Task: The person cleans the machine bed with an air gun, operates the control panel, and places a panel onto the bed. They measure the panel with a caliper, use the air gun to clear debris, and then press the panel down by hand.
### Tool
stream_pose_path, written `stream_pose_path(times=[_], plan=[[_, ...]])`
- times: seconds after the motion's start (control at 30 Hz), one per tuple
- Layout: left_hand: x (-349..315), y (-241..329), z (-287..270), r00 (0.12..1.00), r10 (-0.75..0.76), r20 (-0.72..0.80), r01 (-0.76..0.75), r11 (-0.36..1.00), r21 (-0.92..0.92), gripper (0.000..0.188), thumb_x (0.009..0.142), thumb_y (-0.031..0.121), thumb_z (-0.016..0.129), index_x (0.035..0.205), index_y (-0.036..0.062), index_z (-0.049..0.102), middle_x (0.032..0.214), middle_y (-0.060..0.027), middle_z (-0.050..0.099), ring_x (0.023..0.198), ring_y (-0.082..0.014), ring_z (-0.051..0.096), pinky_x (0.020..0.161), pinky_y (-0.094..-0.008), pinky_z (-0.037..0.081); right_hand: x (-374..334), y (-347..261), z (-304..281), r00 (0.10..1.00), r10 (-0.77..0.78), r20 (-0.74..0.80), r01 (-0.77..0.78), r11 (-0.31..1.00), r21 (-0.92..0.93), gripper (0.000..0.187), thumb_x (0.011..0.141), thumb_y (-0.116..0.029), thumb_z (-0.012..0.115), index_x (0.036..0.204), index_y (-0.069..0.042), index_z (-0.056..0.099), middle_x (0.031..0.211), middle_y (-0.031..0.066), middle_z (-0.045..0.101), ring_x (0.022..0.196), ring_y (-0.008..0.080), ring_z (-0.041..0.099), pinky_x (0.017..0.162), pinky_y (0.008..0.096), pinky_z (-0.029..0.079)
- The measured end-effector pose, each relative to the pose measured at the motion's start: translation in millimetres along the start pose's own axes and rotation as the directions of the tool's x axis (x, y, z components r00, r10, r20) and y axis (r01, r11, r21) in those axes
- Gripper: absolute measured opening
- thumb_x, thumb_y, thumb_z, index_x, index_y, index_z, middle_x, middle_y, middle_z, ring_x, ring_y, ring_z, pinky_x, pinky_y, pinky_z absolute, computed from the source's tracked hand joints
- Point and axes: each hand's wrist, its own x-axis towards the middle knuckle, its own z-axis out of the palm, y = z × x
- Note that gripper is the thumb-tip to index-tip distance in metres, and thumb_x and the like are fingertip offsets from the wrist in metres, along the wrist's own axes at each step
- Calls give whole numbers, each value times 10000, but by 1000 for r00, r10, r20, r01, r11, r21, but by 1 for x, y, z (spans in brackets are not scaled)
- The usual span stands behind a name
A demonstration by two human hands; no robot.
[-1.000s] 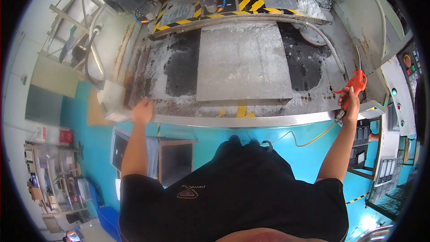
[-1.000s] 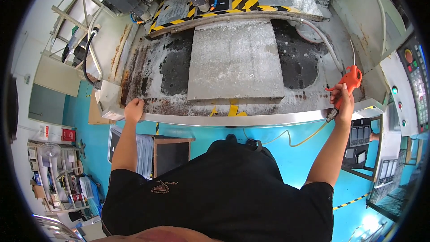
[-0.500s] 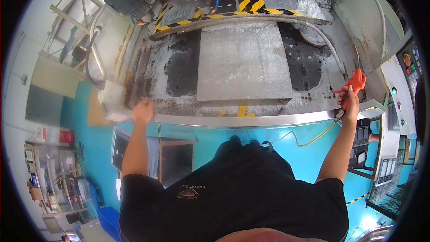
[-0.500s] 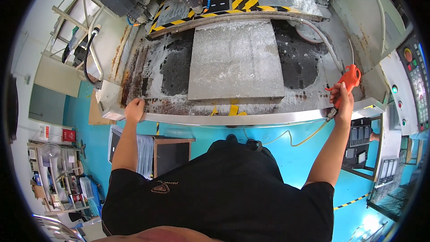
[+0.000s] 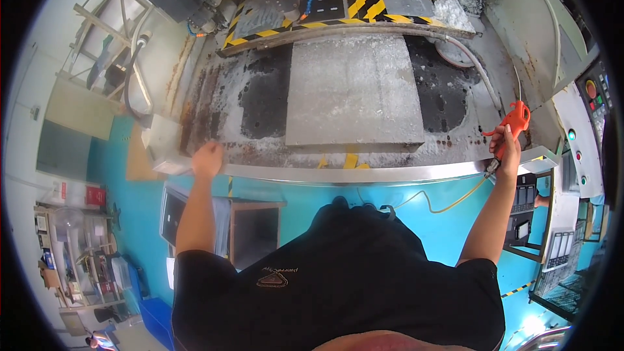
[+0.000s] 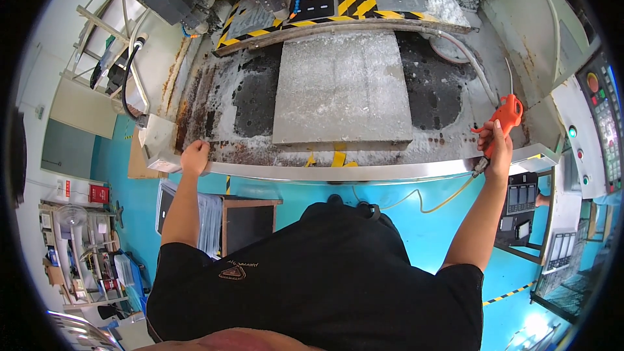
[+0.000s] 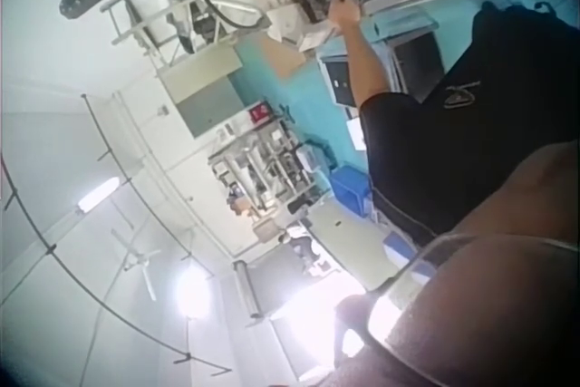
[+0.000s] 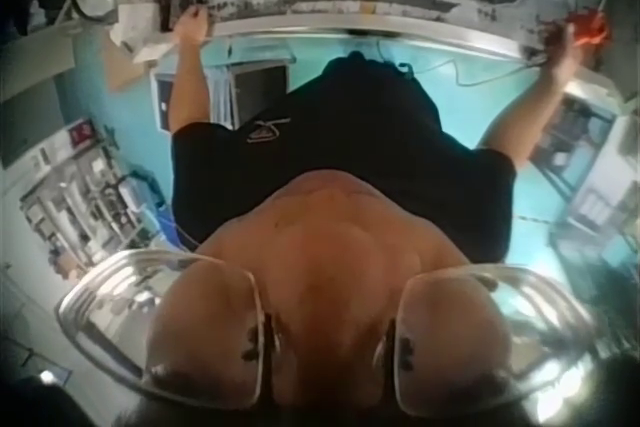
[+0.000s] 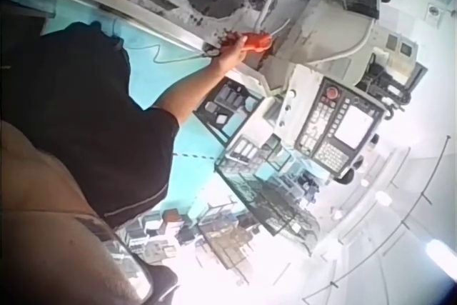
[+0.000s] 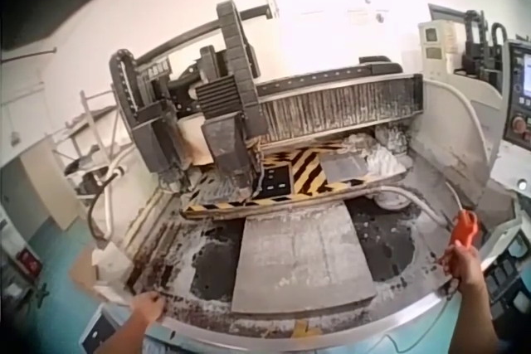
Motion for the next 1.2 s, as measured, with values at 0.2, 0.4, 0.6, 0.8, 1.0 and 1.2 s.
stream_pose_path(times=[0.2, 0.4, 0.6, 0.8, 1.0, 1.2], plan=[[4, 0, 2, 1000, 4, -4, -4, 1000, 9, 353, 890, 412, 525, 1054, 177, 731, 1026, -170, 708, 1003, -398, 649, 882, -469, 504, -4, 0, 0, 1000, -1, -5, 1, 1000, 5, 380, 977, -391, 599, 995, -14, 637, 763, 38, 600, 620, 131, 558, 558, 266, 440], [-3, -21, 16, 1000, 6, -19, -6, 1000, -17, 381, 881, 456, 534, 1000, 146, 721, 1003, -134, 715, 998, -360, 654, 851, -456, 501, 11, 15, -3, 1000, 1, -15, -1, 1000, -5, 353, 958, -414, 632, 948, -61, 638, 691, -16, 527, 537, 83, 461, 474, 235, 344], [-10, -9, 34, 997, 10, 80, -8, 1000, -29, 361, 843, 426, 529, 1015, 171, 718, 1038, -126, 715, 1003, -334, 666, 860, -454, 520, 8, 73, -45, 999, -32, 15, 35, 939, -342, 464, 999, -498, 519, 1151, -73, 627, 928, 5, 638, 683, 68, 516, 550, 212, 364], [-43, -42, 54, 798, -141, -586, -16, 967, -255, 274, 808, 325, 607, 1007, 158, 694, 1094, -92, 707, 1070, -324, 624, 924, -450, 462, -131, 22, 118, 618, 151, 771, 322, 847, -424, 495, 1005, -458, 500, 1218, -28, 621, 1071, 58, 701, 741, 75, 591, 577, 222, 403], [-97, -77, 93, 791, -267, -551, -242, 691, -682, 656, 854, 213, 653, 1449, 94, 402, 1494, -155, 416, 1327, -380, 467, 1123, -452, 352, -264, -2, 216, 222, 317, 922, 752, 546, -369, 361, 848, -293, 758, 976, 5, 601, 801, 235, 657, 767, 425, 656, 630, 430, 503], [-171, -220, 71, 856, -477, 199, 212, -26, -977, 187, 879, 130, 581, 1043, 106, 668, 969, -5, 683, 925, -151, 651, 752, -328, 522, -323, -10, 254, 227, 427, 875, 755, 490, -435, 407, 848, -346, 754, 932, 2, 558, 768, 240, 651, 750, 443, 650, 638, 448, 506]])
